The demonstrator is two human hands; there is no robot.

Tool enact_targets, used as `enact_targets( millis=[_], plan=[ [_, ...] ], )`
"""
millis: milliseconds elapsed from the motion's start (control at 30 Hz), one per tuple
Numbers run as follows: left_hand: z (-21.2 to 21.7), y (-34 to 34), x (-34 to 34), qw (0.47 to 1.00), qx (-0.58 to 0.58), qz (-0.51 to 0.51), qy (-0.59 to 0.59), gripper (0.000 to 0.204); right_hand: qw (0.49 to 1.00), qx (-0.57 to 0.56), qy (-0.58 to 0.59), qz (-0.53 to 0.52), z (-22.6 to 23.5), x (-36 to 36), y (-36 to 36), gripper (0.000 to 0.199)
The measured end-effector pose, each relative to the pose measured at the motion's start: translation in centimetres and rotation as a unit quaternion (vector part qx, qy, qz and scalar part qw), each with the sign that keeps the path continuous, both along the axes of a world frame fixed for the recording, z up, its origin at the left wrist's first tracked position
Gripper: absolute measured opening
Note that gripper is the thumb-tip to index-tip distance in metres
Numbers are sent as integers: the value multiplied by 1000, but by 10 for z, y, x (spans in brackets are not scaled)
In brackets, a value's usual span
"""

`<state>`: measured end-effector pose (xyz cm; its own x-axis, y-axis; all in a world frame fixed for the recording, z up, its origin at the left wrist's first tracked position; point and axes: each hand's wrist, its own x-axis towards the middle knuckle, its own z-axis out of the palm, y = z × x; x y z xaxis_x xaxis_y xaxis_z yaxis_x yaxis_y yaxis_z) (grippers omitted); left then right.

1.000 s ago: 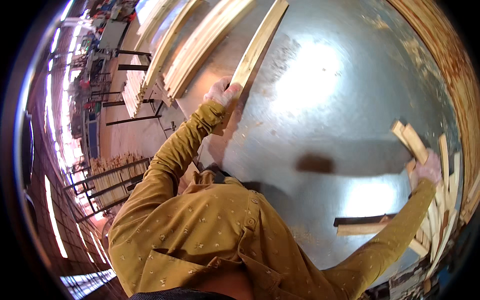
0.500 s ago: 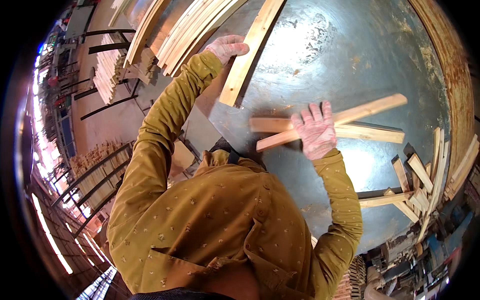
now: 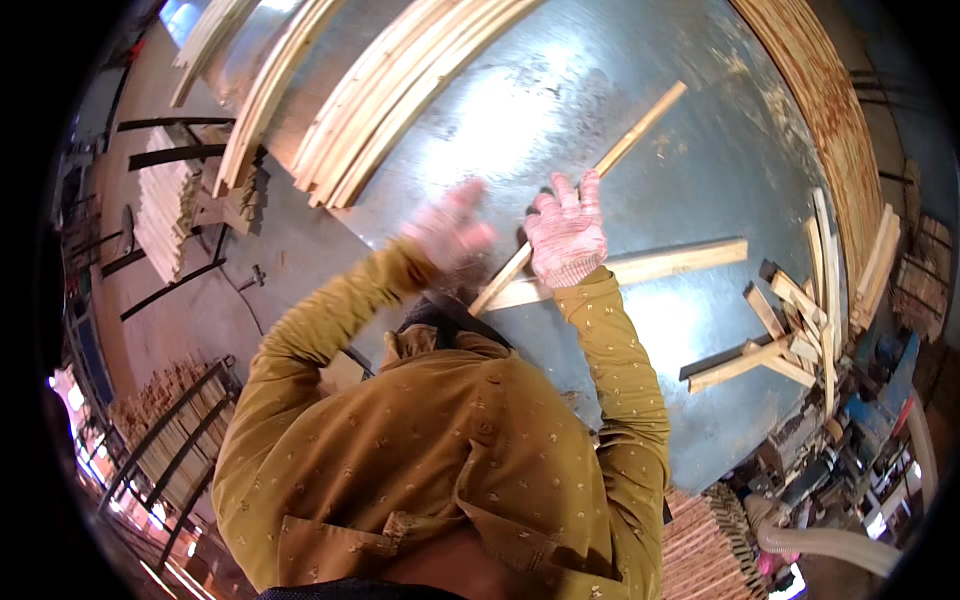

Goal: The person repeatedly picks up thin wooden strips from a metal table, aligns them, and places them into a growing stack on a nearby rack. The person handles the strips by hand, organizing them into neat piles throughout the clip.

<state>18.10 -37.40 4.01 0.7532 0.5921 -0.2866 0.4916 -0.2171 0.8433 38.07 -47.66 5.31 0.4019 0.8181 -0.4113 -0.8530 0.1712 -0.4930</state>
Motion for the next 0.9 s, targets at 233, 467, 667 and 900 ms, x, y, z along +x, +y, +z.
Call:
enact_targets(
  millis=[233, 467, 667, 900],
  plan=[
    [-5, -36, 26, 859, -511, 0, -25, 28, 809, -283, -511, -62, 6, -40, 26, 43],
    [-6, -11, 10, 674, -673, 85, -292, 84, 961, -196, -145, 131, 8, -45, 36, 51],
    [31, 53, -5, 776, -582, 71, -234, 78, 957, -115, -256, 68, 15, -35, 85, 56],
    [56, 202, -127, 914, 369, 128, 110, 44, 929, -193, -316, 2, -20, 20, 116, 45]
  ],
)
